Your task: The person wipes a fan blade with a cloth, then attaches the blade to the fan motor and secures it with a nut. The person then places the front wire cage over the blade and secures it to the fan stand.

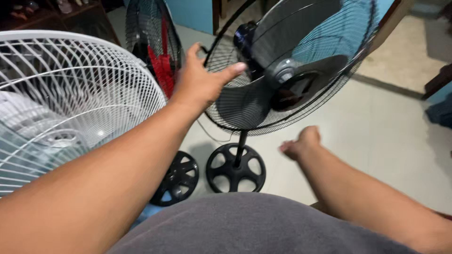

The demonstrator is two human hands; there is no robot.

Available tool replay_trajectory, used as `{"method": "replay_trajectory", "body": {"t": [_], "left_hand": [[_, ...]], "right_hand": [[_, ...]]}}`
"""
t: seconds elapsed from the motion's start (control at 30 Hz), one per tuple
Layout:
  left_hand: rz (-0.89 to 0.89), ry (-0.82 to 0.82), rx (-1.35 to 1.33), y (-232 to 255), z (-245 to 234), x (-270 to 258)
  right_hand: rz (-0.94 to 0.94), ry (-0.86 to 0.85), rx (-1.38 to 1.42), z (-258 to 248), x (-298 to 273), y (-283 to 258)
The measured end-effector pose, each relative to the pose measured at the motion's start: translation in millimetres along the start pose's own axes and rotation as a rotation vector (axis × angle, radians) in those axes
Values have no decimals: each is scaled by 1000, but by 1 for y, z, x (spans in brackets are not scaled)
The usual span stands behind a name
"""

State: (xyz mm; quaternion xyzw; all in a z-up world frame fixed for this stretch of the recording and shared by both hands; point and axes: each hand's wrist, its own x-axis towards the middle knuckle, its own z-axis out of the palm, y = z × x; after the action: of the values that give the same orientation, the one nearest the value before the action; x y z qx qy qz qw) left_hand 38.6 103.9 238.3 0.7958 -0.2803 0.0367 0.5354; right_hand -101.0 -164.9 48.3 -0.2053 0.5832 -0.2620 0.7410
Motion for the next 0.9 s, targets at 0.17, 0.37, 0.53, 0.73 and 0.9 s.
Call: {"method": "replay_trajectory", "body": {"t": [0.17,0.37,0.53,0.73,0.9], "left_hand": [[-29,3,39,16,1,0],[-79,84,82,42,20,-1],[-75,128,143,52,29,-5],[-75,188,263,70,35,-9],[-232,180,422,88,40,-17]], "right_hand": [[-414,-41,-75,0,21,-142],[-737,-391,-521,48,8,-259],[-712,-645,-669,90,7,-299],[-617,-994,-652,112,5,-299],[-589,-1005,-605,117,-4,-297]]}}
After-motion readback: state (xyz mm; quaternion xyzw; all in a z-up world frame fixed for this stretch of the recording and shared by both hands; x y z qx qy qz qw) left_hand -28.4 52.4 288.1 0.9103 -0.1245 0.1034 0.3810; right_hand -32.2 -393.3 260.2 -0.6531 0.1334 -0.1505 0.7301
